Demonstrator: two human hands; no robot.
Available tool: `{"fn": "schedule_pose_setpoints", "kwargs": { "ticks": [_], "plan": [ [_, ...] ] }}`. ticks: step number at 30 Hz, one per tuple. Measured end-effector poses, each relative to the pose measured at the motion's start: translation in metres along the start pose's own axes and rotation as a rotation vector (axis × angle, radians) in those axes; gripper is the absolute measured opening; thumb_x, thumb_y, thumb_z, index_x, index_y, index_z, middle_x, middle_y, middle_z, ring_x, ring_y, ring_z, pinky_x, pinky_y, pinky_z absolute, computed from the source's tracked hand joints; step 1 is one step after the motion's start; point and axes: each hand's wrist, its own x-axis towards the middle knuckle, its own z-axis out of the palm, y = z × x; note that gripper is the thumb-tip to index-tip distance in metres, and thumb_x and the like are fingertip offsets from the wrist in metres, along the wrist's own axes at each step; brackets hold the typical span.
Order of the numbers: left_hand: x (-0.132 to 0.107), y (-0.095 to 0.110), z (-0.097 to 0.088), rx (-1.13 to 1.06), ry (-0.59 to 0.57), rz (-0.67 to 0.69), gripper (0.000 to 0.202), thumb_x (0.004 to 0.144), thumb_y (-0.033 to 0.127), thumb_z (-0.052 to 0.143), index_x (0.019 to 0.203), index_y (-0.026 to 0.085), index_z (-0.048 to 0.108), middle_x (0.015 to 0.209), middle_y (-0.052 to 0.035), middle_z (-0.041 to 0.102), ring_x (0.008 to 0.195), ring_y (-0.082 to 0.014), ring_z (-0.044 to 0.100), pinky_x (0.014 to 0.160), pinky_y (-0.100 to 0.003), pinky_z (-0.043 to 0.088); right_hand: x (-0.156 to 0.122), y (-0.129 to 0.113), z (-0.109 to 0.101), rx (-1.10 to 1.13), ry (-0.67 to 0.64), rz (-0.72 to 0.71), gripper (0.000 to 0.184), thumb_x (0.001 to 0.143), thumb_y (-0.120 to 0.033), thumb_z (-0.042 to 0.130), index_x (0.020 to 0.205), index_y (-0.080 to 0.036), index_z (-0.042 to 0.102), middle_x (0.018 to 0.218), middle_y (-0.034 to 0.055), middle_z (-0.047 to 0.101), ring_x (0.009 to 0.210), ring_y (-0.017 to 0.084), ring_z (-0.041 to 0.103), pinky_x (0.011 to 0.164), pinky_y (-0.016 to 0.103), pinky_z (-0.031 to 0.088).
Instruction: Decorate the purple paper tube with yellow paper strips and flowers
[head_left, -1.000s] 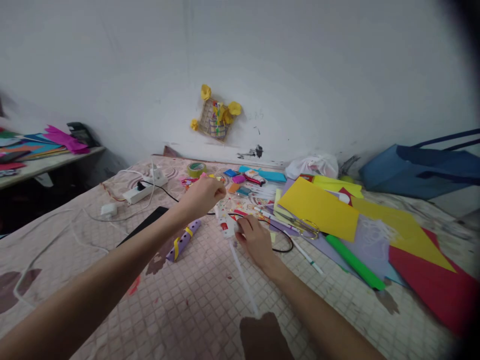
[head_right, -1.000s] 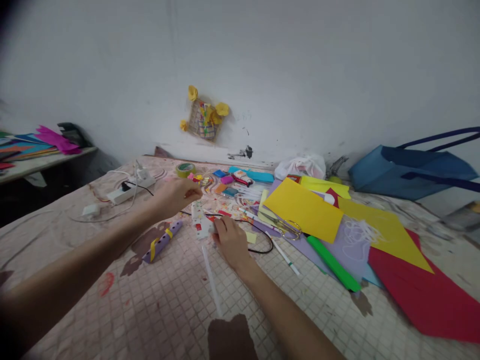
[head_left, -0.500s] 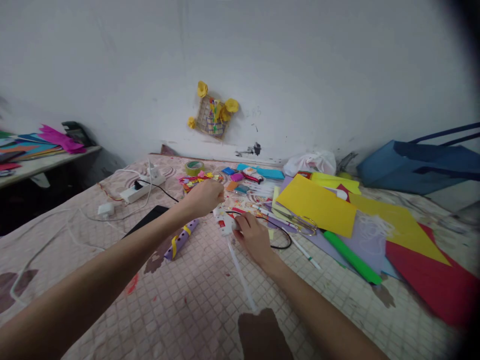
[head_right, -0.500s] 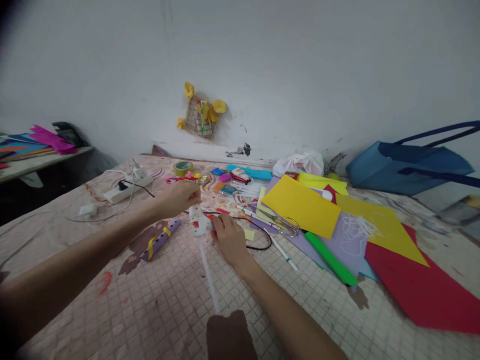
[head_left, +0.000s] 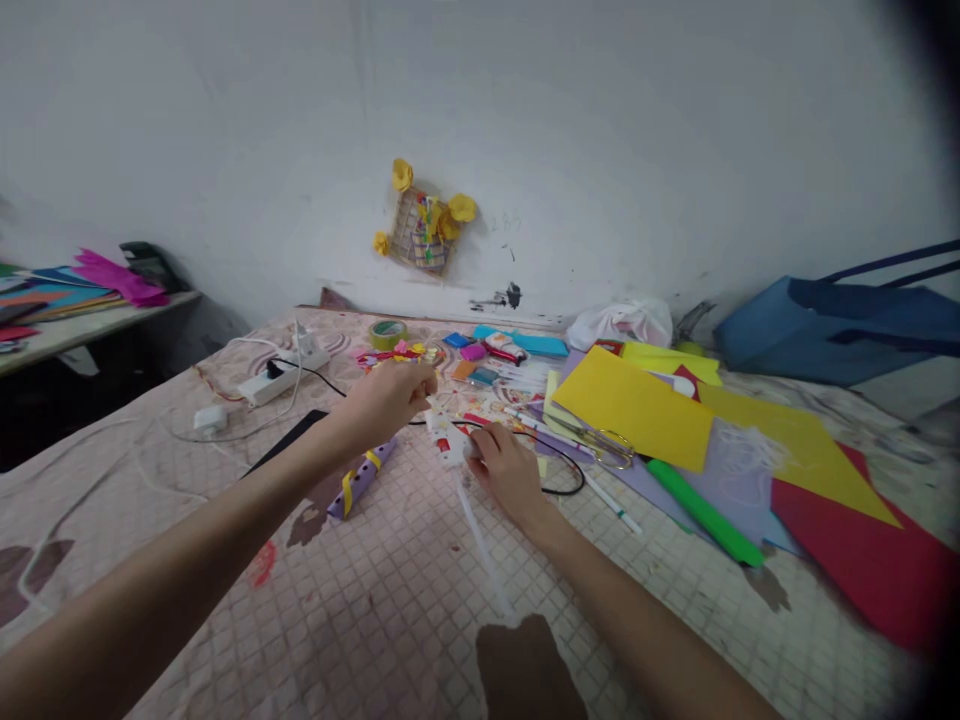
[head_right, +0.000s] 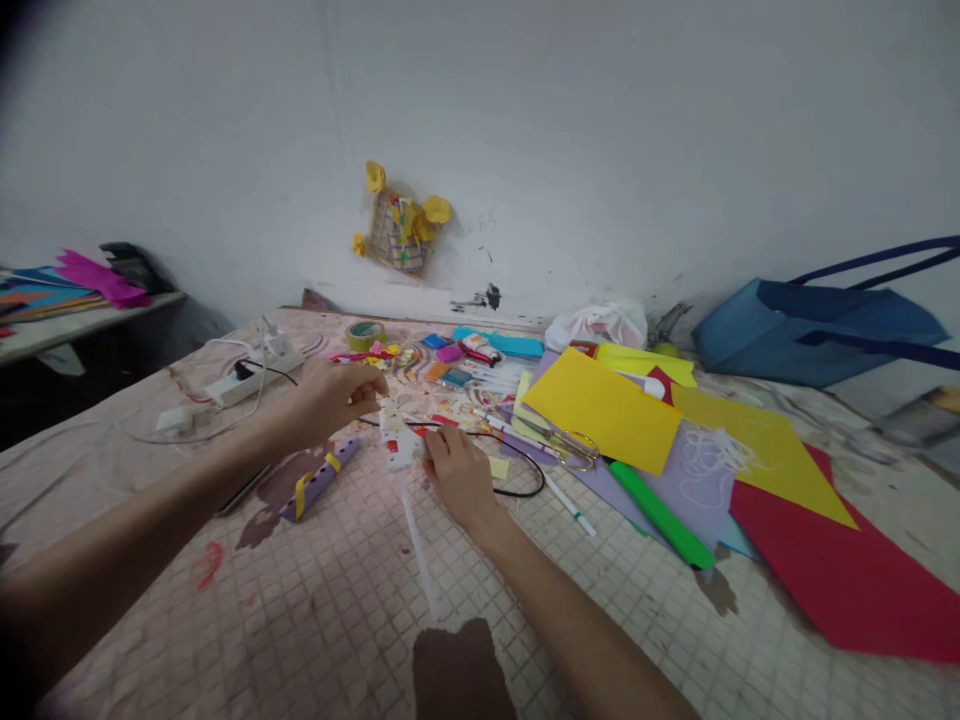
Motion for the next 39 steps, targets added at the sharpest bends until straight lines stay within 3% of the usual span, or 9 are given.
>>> {"fn": "schedule_pose_setpoints", "kwargs": {
  "ticks": [8,15,21,26,31,35,39],
  "plan": [
    [0.01,0.002,0.007,0.144,-0.067,0.171,0.018,0.076,0.013,0.046,0.07,0.017,0.063,0.078,-0.006,0.063,0.075,-0.0164,0.056,0.068,-0.026,0.04,-0.001,-0.001,-0.001,0.008,-0.008,-0.013,0.023,0.077,-0.019,0.057,0.1,-0.019,0.054,0.101,0.0077,0.057,0.089,0.021,0.053,0.066,0.029,0.045],
    [0.044,-0.004,0.005,0.084,-0.407,0.252,0.025,0.067,0.006,0.052,0.077,0.021,0.068,0.081,-0.0021,0.068,0.076,-0.0147,0.058,0.071,-0.023,0.04,-0.001,-0.003,-0.002,0.024,-0.011,-0.025,0.022,0.079,-0.019,0.054,0.101,-0.02,0.054,0.103,0.0085,0.056,0.091,0.021,0.053,0.067,0.029,0.045],
    [0.062,-0.003,0.004,0.106,-0.58,0.271,0.019,0.06,0.004,0.053,0.061,0.019,0.065,0.064,0.0003,0.065,0.057,-0.0115,0.051,0.054,-0.02,0.034,0.0,-0.003,-0.005,0.044,-0.014,-0.02,0.021,0.079,-0.018,0.054,0.101,-0.019,0.055,0.102,0.0091,0.057,0.091,0.021,0.053,0.067,0.031,0.046],
    [0.063,0.005,0.004,0.18,-0.558,0.288,0.017,0.057,0.003,0.053,0.05,0.017,0.059,0.056,-0.0007,0.06,0.052,-0.0119,0.046,0.051,-0.023,0.029,0.001,-0.003,-0.008,0.057,-0.029,-0.03,0.024,0.079,-0.018,0.055,0.103,-0.019,0.054,0.104,0.0089,0.056,0.092,0.021,0.053,0.069,0.03,0.046],
    [0.055,0.004,-0.021,0.056,-0.464,0.281,0.01,0.065,0.012,0.055,0.061,0.018,0.061,0.062,0.0005,0.06,0.058,-0.0112,0.049,0.055,-0.021,0.031,-0.001,0.0,-0.004,0.06,0.001,-0.003,0.024,0.078,-0.018,0.056,0.102,-0.019,0.054,0.106,0.0088,0.056,0.093,0.02,0.054,0.069,0.029,0.046],
    [0.033,-0.004,-0.038,-0.037,-0.386,0.239,0.009,0.073,0.02,0.054,0.069,0.018,0.061,0.066,0.0008,0.06,0.06,-0.0103,0.05,0.055,-0.02,0.033,0.0,0.005,-0.001,0.102,-0.008,0.042,0.026,0.077,-0.018,0.056,0.102,-0.02,0.054,0.105,0.0078,0.056,0.094,0.021,0.053,0.071,0.029,0.046],
    [-0.002,-0.012,-0.024,-0.172,-0.377,0.158,0.012,0.076,0.026,0.052,0.075,0.018,0.061,0.068,0.0006,0.06,0.06,-0.01,0.051,0.054,-0.019,0.034,0.007,0.016,0.0,0.243,0.014,0.155,0.023,0.077,-0.023,0.057,0.1,-0.02,0.055,0.097,0.0059,0.058,0.086,0.019,0.055,0.069,0.028,0.045]
  ]
}}
